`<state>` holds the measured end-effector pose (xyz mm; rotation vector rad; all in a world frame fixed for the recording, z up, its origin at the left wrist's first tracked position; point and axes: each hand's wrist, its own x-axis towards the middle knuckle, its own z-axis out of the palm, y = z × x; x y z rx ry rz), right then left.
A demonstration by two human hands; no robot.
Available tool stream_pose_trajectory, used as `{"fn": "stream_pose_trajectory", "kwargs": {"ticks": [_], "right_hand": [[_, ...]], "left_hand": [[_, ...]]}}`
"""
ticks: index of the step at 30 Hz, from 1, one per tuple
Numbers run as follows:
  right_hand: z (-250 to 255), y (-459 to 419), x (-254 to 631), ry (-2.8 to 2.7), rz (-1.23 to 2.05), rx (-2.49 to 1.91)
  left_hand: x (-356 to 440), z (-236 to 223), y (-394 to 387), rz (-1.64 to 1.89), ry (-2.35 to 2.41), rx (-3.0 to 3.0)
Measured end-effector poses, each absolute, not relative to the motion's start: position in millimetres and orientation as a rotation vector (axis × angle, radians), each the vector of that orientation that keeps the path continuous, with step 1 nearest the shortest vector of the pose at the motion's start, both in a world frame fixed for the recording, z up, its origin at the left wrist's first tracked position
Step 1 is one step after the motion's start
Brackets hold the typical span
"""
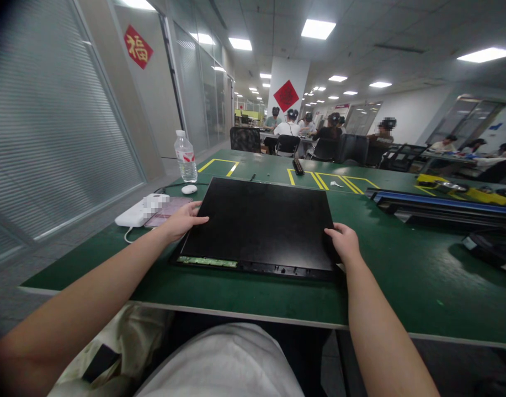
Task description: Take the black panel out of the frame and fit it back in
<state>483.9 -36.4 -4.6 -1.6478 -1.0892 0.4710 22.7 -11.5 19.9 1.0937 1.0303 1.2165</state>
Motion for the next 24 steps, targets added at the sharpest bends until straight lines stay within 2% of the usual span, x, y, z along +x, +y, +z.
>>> {"fn": "stream_pose_trajectory", "kwargs": {"ticks": [24], "right_hand": [[0.0, -40.5, 478.2, -1.024, 0.524, -1.584]], "left_hand": [[25.2, 26.7, -17.0, 1.228, 0.921, 1.053]]}}
